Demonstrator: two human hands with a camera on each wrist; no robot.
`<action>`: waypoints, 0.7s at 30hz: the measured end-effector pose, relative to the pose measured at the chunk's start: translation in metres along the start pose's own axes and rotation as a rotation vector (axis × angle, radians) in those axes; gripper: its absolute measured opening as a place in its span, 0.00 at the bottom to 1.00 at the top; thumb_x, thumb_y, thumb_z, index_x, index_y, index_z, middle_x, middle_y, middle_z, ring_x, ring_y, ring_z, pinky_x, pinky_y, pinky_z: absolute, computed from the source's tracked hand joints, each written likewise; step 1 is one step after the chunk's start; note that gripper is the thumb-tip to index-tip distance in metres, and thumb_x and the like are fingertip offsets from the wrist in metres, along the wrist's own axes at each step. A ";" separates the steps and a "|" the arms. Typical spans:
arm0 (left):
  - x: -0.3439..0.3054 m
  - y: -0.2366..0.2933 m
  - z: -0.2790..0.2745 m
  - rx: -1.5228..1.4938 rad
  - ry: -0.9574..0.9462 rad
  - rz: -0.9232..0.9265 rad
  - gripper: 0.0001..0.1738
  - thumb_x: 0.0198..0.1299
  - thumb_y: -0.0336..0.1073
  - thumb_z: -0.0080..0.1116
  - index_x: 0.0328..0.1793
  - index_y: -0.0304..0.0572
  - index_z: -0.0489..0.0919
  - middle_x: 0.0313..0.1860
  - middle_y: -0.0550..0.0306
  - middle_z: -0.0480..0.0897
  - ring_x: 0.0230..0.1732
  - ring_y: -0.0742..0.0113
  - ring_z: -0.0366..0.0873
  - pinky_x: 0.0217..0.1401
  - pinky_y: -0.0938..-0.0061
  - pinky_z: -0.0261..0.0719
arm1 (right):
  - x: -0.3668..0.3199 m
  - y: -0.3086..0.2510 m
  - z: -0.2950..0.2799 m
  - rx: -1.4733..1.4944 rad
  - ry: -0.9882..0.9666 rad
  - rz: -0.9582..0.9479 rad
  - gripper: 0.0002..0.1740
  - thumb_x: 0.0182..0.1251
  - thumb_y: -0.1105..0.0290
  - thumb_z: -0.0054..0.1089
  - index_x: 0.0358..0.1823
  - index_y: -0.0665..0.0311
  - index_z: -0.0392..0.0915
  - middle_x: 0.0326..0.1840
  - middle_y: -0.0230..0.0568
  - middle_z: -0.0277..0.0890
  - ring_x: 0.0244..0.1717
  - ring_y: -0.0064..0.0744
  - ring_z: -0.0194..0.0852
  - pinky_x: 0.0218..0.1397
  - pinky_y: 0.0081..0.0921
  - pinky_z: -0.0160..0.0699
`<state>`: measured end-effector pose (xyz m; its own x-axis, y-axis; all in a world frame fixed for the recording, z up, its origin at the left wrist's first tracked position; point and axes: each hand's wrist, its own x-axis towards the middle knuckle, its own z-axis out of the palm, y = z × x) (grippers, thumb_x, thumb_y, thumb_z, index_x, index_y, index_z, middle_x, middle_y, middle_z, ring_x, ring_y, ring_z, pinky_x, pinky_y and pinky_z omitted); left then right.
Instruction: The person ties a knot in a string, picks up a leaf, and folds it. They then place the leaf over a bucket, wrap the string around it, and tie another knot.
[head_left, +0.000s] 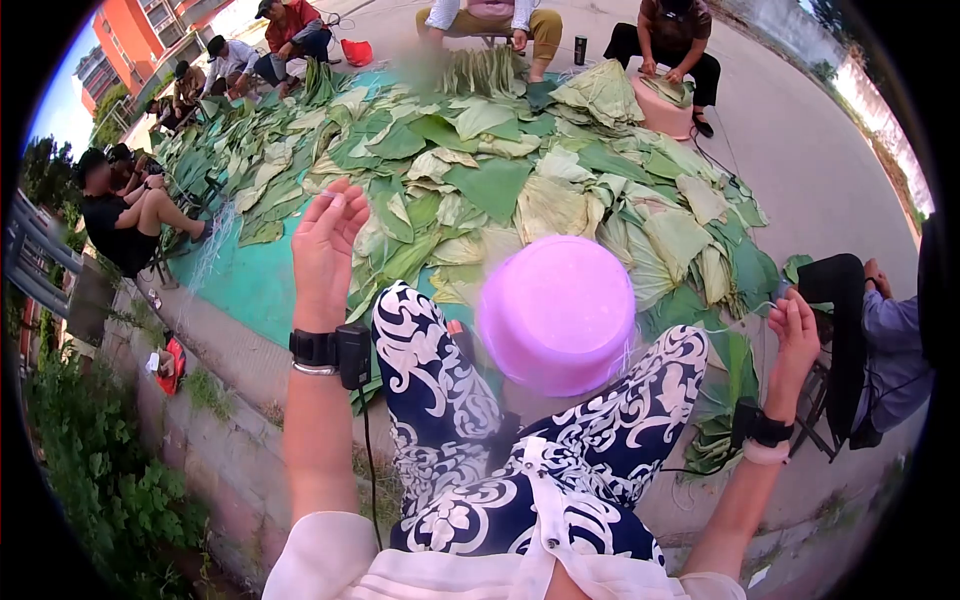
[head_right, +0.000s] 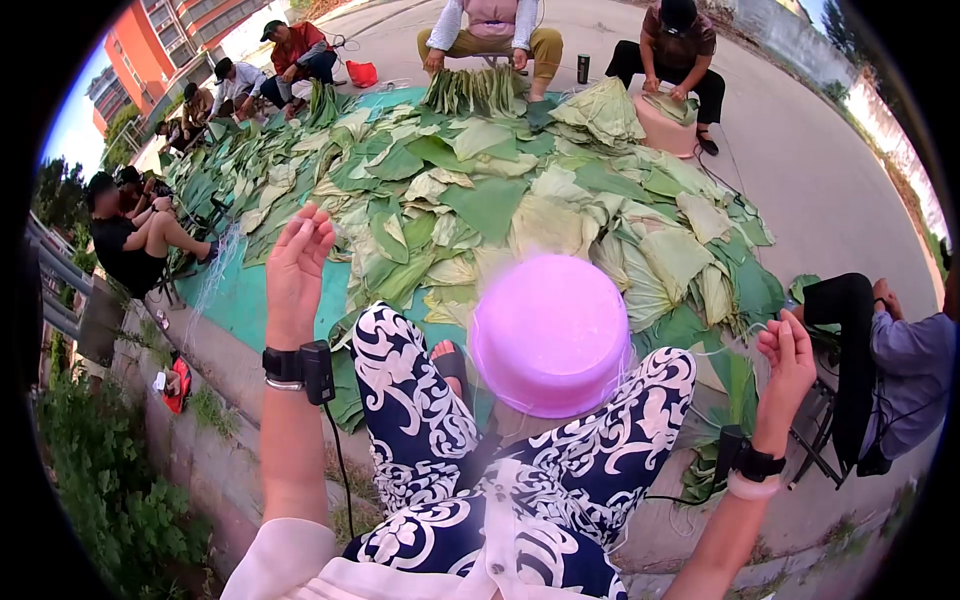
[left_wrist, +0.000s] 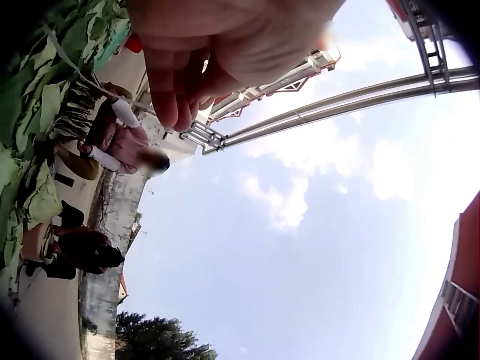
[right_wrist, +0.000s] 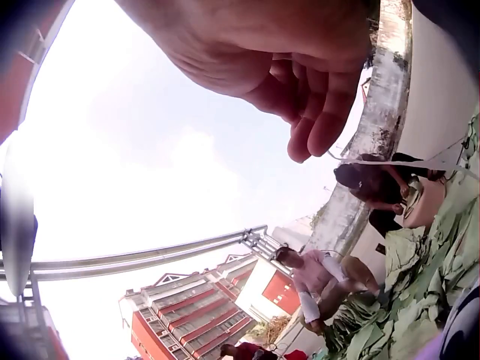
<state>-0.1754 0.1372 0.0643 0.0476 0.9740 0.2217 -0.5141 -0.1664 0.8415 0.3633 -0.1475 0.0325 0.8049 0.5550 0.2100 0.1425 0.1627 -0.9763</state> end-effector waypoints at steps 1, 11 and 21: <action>-0.006 -0.004 0.020 0.012 -0.032 -0.028 0.17 0.68 0.27 0.53 0.62 0.28 0.73 0.49 0.50 0.82 0.46 0.68 0.82 0.53 0.76 0.83 | -0.011 -0.010 0.025 0.010 -0.052 -0.030 0.15 0.74 0.69 0.55 0.57 0.69 0.76 0.42 0.36 0.81 0.36 0.20 0.78 0.42 0.17 0.78; -0.072 -0.033 0.131 0.178 -0.415 -0.232 0.16 0.71 0.33 0.51 0.59 0.34 0.79 0.42 0.53 0.85 0.34 0.73 0.81 0.37 0.79 0.81 | -0.107 -0.064 0.184 0.092 -0.646 0.028 0.09 0.69 0.73 0.59 0.47 0.69 0.81 0.37 0.37 0.83 0.32 0.21 0.80 0.34 0.16 0.74; -0.090 -0.046 0.143 0.087 -0.401 -0.325 0.17 0.70 0.34 0.52 0.60 0.33 0.79 0.45 0.50 0.85 0.34 0.67 0.85 0.31 0.80 0.81 | -0.123 -0.057 0.237 -0.006 -0.607 -0.248 0.07 0.61 0.76 0.64 0.40 0.66 0.85 0.32 0.33 0.77 0.32 0.22 0.72 0.34 0.20 0.68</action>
<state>-0.0334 0.0347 0.0765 0.5256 0.8449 0.0994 -0.3461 0.1056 0.9322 0.1200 -0.0315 0.0745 0.2794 0.8639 0.4189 0.2870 0.3412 -0.8951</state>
